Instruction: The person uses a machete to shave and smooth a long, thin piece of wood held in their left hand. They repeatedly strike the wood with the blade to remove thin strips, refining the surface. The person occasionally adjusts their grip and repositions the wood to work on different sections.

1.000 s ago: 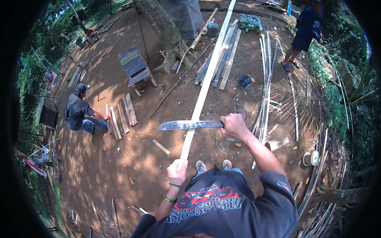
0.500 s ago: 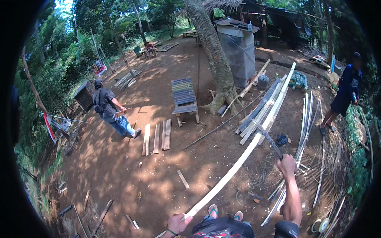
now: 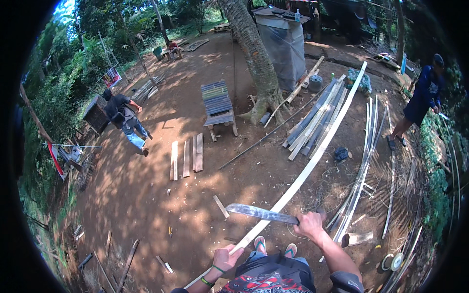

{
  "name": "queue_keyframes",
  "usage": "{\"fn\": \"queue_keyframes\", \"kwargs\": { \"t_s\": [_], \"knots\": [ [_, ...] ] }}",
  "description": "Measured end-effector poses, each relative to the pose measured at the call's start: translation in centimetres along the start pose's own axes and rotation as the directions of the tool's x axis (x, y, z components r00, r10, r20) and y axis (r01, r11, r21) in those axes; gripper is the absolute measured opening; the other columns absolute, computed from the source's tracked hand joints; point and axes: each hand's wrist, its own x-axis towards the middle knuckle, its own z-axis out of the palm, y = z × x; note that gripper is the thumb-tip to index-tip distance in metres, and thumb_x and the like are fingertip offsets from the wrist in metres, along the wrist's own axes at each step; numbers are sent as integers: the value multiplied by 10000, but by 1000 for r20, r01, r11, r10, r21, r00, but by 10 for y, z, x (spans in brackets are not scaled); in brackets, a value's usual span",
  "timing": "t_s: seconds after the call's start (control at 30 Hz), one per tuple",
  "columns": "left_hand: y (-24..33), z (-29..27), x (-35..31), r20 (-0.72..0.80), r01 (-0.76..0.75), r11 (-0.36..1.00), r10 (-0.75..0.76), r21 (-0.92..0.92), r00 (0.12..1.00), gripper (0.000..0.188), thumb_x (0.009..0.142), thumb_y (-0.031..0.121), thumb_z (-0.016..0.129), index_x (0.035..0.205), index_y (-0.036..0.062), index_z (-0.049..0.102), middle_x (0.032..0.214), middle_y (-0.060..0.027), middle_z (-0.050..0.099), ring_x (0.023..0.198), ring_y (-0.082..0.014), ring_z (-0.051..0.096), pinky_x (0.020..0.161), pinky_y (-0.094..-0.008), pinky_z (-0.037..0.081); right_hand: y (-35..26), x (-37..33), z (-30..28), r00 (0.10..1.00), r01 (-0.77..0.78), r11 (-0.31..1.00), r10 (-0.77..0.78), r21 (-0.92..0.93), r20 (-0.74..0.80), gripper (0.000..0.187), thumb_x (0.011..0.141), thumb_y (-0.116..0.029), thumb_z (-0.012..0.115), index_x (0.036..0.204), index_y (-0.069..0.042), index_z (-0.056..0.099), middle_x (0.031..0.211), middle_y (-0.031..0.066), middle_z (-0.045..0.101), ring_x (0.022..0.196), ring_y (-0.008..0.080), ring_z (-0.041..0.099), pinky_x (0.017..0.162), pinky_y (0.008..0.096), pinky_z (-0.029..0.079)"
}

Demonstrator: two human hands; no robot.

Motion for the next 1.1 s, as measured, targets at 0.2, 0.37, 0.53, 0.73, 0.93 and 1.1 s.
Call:
{"fn": "queue_keyframes", "kwargs": {
  "t_s": [0.2, 0.37, 0.53, 0.73, 0.93, 1.1],
  "knots": [
    [-20, -11, -34, -56, 67, 997, -69, -37, 996, 367, 840, 425, 736, 870, 59, 741, 673, -148, 665, 627, -279, 680, 583, -390, 503, 149, 33, -57, 741, -516, 832, 553, 203, -382, 225, 822, -200, 625, 819, 14, 696, 708, 240, 662, 722, 427, 671, 688, 492, 527],
    [-19, 7, -28, -4, 73, 996, -73, -46, 997, 392, 864, 440, 716, 889, 50, 739, 646, -128, 654, 590, -223, 651, 558, -377, 478, 136, 7, -38, 758, -447, 813, 566, 372, -325, 240, 799, -192, 613, 785, 45, 647, 665, 244, 622, 661, 410, 644, 654, 478, 480],
    [2, 27, -21, 43, 90, 979, -83, -183, 996, 411, 871, 447, 722, 905, 39, 742, 622, -64, 639, 585, -145, 605, 551, -353, 458, 49, -28, 1, 861, -374, 840, 472, 392, -191, 208, 763, -242, 659, 752, -36, 686, 647, 226, 623, 686, 444, 631, 696, 505, 502],
    [10, 45, -23, 43, 41, 989, -35, -139, 998, 444, 862, 488, 704, 909, 47, 724, 694, -127, 668, 633, -252, 652, 607, -391, 488, 1, -66, 53, 951, -198, 877, 280, 437, -130, 198, 740, -257, 684, 725, -60, 666, 610, 204, 616, 633, 413, 641, 651, 499, 518],
    [27, 48, -31, 264, 168, 926, -78, -338, 961, 413, 899, 414, 693, 866, 3, 668, 656, -50, 587, 642, -134, 535, 603, -342, 434, -56, -105, 53, 986, -128, 833, 165, 538, -21, 213, 756, -232, 693, 667, -42, 652, 541, 180, 577, 521, 373, 618, 535, 444, 493],
    [-18, 62, -43, 278, 88, 911, 30, -402, 960, 416, 917, 414, 662, 878, 0, 664, 678, -85, 597, 660, -168, 551, 632, -364, 445, -92, -129, 44, 981, -181, 804, 187, 567, 48, 189, 773, -262, 670, 753, -75, 678, 540, 152, 615, 565, 370, 656, 580, 462, 543]
  ]
}}
